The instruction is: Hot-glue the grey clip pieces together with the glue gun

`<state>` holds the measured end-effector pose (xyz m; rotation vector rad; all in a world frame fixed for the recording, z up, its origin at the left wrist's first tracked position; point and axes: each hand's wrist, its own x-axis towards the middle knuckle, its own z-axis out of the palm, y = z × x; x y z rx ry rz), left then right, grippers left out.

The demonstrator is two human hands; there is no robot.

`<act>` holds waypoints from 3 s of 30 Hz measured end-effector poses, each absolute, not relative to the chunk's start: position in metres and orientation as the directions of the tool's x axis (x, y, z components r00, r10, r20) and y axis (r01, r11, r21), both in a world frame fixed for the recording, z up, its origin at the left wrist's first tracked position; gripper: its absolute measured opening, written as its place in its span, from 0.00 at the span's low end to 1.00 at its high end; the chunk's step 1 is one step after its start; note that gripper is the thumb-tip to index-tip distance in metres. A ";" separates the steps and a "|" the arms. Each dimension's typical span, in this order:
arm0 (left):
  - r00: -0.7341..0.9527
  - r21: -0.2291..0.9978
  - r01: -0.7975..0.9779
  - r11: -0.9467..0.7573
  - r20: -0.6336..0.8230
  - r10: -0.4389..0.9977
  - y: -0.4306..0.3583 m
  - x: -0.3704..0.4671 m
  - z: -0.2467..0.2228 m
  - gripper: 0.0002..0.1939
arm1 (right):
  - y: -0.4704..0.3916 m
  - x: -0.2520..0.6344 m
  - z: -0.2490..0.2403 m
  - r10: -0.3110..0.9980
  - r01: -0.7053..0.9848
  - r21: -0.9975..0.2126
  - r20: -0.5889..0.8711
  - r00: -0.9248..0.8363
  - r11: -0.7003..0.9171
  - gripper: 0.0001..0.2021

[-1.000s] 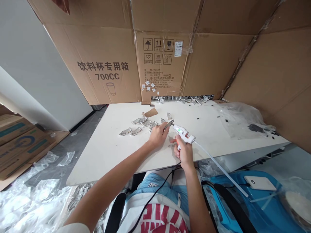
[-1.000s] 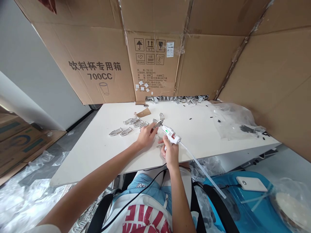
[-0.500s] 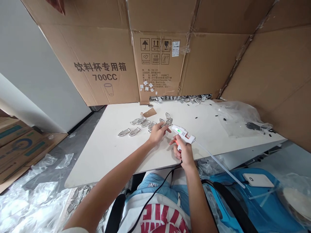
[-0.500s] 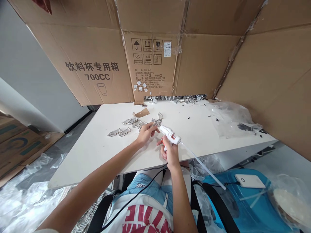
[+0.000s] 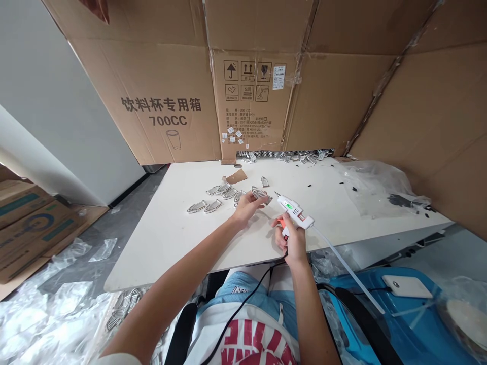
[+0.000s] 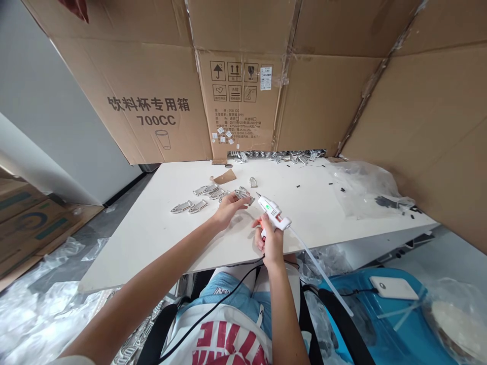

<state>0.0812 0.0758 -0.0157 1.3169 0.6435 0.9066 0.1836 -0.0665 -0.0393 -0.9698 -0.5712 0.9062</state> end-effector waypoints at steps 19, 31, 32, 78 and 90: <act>0.368 0.961 -0.276 -0.035 0.139 0.919 0.080 0.082 -0.020 0.27 | -0.064 0.181 -0.038 0.870 -0.351 -0.916 -0.006 0.493 0.193 0.27; 0.392 0.960 -0.277 -0.038 0.149 0.908 0.079 0.082 -0.019 0.26 | -0.063 0.180 -0.034 0.870 -0.342 -0.924 -0.021 0.493 0.172 0.28; 0.393 0.961 -0.275 -0.038 0.148 0.907 0.079 0.082 -0.019 0.25 | -0.063 0.180 -0.034 0.869 -0.343 -0.924 -0.026 0.495 0.168 0.28; 0.390 0.958 -0.285 -0.028 0.143 0.910 0.080 0.083 -0.018 0.22 | -0.056 0.178 -0.042 0.831 -0.336 -0.928 -0.059 0.554 0.159 0.14; 0.327 0.878 -0.030 -0.477 0.460 0.826 0.076 0.081 -0.018 0.13 | -0.054 0.175 -0.043 0.803 -0.284 -0.940 -0.016 0.596 0.192 0.15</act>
